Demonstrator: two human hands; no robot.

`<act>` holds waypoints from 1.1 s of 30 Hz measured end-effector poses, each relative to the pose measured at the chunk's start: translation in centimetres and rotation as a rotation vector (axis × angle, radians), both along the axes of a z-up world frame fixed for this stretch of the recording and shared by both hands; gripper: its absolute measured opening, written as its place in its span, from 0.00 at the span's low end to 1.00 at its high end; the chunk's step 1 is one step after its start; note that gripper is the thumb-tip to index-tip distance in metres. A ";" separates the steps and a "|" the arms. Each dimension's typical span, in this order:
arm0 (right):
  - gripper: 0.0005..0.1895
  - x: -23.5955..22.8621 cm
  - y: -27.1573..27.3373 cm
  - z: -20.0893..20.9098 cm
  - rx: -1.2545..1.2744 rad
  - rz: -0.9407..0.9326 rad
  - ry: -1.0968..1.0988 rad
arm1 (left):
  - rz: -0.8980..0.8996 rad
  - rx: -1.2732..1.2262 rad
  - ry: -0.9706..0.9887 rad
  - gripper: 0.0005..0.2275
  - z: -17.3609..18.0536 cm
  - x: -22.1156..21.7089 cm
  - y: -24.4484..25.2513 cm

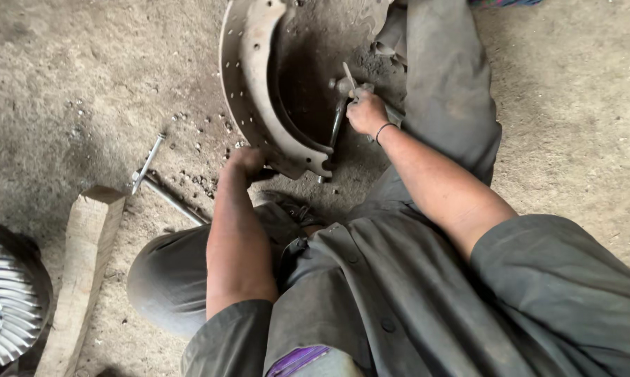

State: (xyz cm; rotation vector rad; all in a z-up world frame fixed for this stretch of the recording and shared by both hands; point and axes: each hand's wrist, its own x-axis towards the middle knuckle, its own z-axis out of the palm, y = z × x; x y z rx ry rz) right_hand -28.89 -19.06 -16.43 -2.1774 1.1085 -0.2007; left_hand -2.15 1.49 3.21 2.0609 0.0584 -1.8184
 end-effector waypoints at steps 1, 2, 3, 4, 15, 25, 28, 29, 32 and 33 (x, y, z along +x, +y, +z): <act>0.13 0.2 0.4 0.2 0.080 -0.066 -0.006 | 0.015 -0.023 -0.017 0.09 -0.8 0.2 0.1; 0.13 0.5 0.4 1.0 0.152 -0.134 -0.014 | -0.053 -0.035 -0.072 0.09 -1.6 0.6 -0.3; 0.12 0.9 0.5 2.1 0.071 -0.106 -0.018 | -0.120 -0.047 -0.128 0.10 -2.5 1.0 -0.7; 0.11 1.1 0.8 3.3 -0.007 -0.074 -0.018 | -0.184 -0.056 -0.182 0.10 -3.3 1.2 -1.0; 0.10 2.7 0.3 8.7 0.281 -0.334 -0.261 | -0.871 -0.058 -0.554 0.19 -8.1 -1.2 -1.3; 0.09 3.8 -4.8 2.1 0.645 -0.435 -0.526 | -0.487 -0.173 -0.622 0.30 0.9 -1.4 -4.2; 0.08 4.7 -4.2 1.0 0.424 -0.434 -0.345 | -0.437 -0.182 -0.604 0.33 4.5 -1.4 -5.9; 0.08 5.5 -3.5 0.9 0.147 -0.428 -0.057 | -0.451 -0.217 -0.632 0.31 5.9 -0.8 -6.3; 0.10 7.5 -0.2 1.7 0.300 -0.468 -0.019 | -0.451 -0.313 -0.696 0.28 10.8 2.1 -6.6; 0.09 7.9 0.6 2.2 0.211 -0.383 0.024 | -0.513 -0.374 -0.763 0.25 12.8 3.7 -5.9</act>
